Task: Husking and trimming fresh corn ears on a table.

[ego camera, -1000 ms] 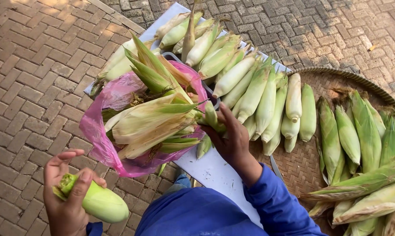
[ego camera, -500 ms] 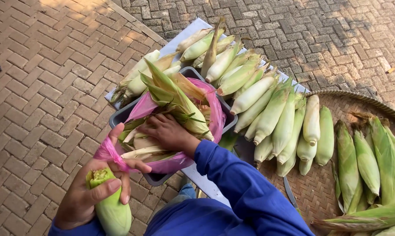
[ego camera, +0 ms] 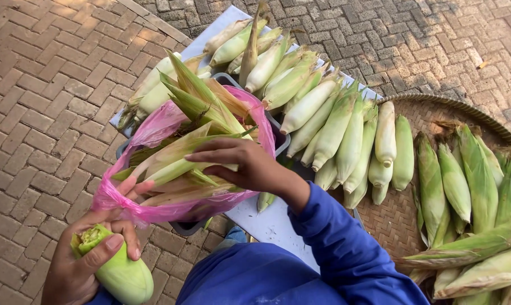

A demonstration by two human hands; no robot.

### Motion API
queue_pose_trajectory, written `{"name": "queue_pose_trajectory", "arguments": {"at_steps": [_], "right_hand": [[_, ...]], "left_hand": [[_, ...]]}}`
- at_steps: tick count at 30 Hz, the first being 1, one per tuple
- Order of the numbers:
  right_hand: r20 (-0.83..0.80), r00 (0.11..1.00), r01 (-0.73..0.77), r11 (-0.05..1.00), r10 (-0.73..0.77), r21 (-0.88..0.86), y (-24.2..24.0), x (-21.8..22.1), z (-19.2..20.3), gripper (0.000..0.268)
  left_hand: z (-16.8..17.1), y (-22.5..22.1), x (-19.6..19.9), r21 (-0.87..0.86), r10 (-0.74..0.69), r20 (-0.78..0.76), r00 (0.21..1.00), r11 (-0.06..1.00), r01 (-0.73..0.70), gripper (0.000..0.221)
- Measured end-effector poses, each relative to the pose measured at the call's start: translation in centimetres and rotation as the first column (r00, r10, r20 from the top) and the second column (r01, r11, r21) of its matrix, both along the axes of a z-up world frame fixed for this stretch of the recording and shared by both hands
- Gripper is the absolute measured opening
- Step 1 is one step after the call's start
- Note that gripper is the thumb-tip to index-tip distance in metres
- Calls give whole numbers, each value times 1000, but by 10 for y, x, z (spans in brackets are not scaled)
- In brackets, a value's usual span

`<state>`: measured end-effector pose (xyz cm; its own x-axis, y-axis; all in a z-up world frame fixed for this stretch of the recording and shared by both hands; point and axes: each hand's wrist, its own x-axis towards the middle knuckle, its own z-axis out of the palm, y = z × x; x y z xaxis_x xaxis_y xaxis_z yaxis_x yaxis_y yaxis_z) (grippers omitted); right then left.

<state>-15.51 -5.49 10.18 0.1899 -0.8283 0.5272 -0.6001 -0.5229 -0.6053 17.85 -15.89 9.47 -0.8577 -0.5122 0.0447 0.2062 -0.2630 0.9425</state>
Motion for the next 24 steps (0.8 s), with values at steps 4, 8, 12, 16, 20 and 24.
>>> {"name": "queue_pose_trajectory", "arguments": {"at_steps": [4, 8, 12, 16, 20, 24], "right_hand": [[283, 847, 373, 883, -450, 285, 90, -56, -24, 19], [-163, 658, 657, 453, -735, 603, 139, -53, -114, 20], [-342, 581, 812, 494, -738, 311, 140, -37, -234, 50], [-324, 408, 913, 376, -853, 159, 111, -37, -264, 57], [-236, 404, 912, 371, -884, 172, 113, -46, -286, 50], [-198, 446, 874, 377, -873, 308, 137, -41, -274, 49]], "left_hand": [[-63, -10, 63, -87, 160, 238, 958, 986, -143, 66], [-56, 3, 69, -84, 354, 240, 904, 935, -343, 48], [-53, 15, 60, -82, 502, 107, 858, 865, -496, 41], [-48, 30, 44, 44, 451, -85, 889, 893, -449, 31], [-37, 43, 33, 33, 440, -127, 889, 898, -439, 30], [-37, 54, 36, -17, 433, -103, 895, 899, -437, 36]]}}
